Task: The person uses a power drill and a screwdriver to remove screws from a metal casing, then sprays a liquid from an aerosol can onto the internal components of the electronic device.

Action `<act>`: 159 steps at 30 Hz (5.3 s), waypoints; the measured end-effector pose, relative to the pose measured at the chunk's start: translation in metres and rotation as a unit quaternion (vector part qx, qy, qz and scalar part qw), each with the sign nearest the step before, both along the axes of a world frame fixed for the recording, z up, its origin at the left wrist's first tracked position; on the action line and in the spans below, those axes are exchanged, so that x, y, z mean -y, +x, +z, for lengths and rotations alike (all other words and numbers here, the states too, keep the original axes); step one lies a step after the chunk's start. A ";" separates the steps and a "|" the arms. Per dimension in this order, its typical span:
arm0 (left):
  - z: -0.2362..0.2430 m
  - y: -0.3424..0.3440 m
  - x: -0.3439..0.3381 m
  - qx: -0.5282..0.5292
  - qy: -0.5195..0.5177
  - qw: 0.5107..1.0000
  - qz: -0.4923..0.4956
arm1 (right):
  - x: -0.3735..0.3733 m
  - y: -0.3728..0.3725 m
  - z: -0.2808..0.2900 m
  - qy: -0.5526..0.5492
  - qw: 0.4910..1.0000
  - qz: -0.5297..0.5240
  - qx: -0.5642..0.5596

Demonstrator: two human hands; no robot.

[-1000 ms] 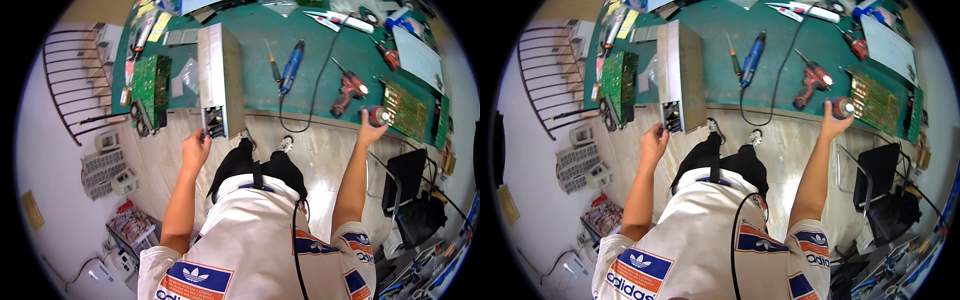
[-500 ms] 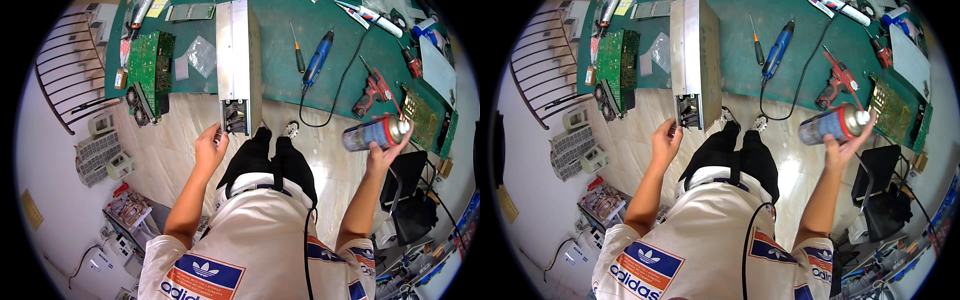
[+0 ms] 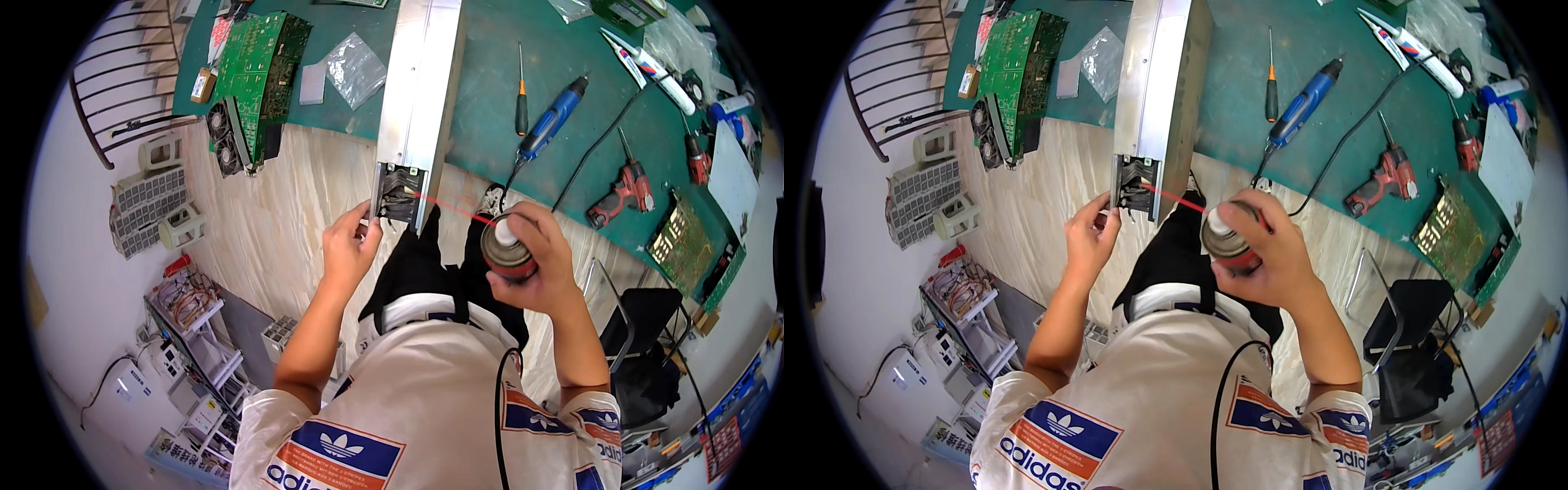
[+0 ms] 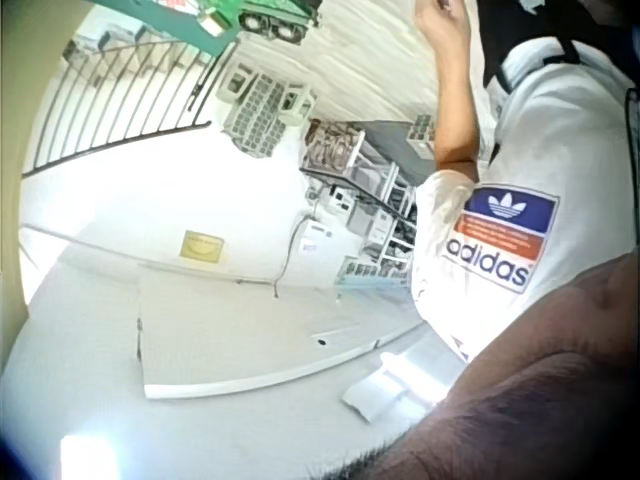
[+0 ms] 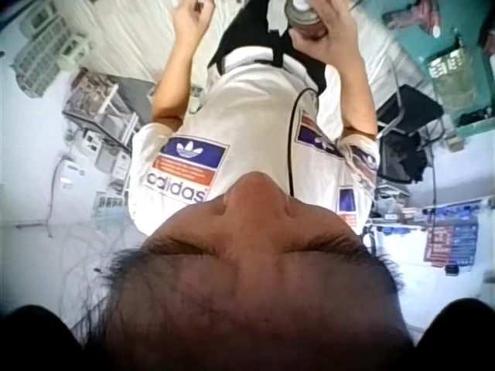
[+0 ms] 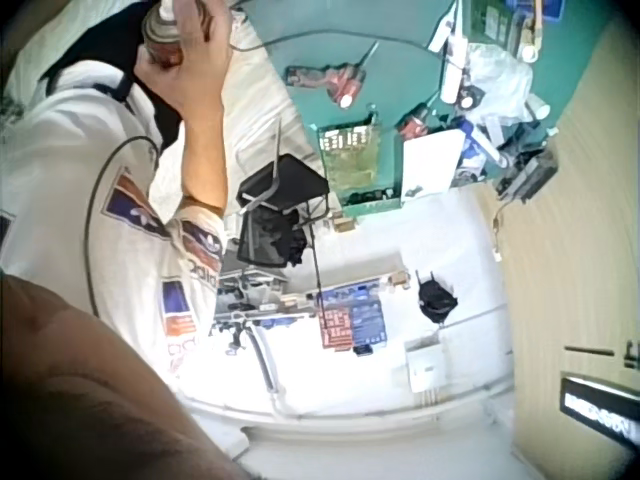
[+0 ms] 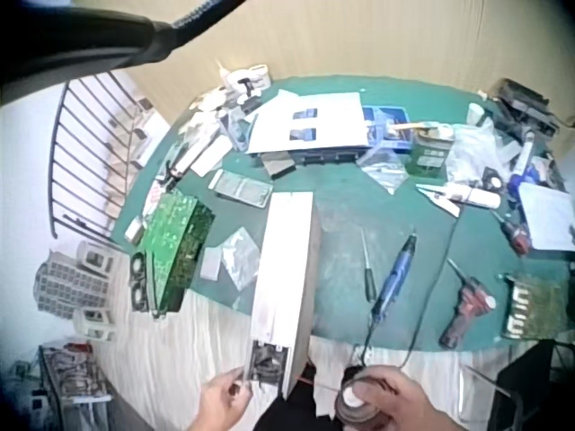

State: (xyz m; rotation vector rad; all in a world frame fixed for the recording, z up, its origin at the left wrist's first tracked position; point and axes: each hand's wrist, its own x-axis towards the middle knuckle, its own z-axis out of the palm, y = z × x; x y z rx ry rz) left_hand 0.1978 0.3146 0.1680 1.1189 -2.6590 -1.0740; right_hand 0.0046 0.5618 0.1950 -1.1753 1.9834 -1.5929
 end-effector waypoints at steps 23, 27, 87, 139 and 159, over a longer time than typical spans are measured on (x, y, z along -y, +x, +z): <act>-0.009 0.002 -0.011 -0.028 -0.053 0.998 0.030 | 0.050 -0.010 -0.061 0.040 0.993 0.112 0.000; -0.009 0.002 -0.010 -0.019 -0.051 0.998 0.029 | 0.049 -0.010 -0.063 0.042 0.992 0.119 0.000; -0.013 0.005 -0.008 -0.024 -0.063 0.997 0.028 | 0.052 -0.016 -0.077 0.036 0.992 0.116 0.024; -0.012 0.002 -0.008 -0.045 -0.070 0.996 0.016 | 0.052 -0.022 -0.066 0.069 0.989 0.123 0.046; -0.016 0.009 0.007 -0.094 -0.060 0.993 -0.042 | 0.018 0.075 -0.079 0.003 0.997 -0.035 -0.064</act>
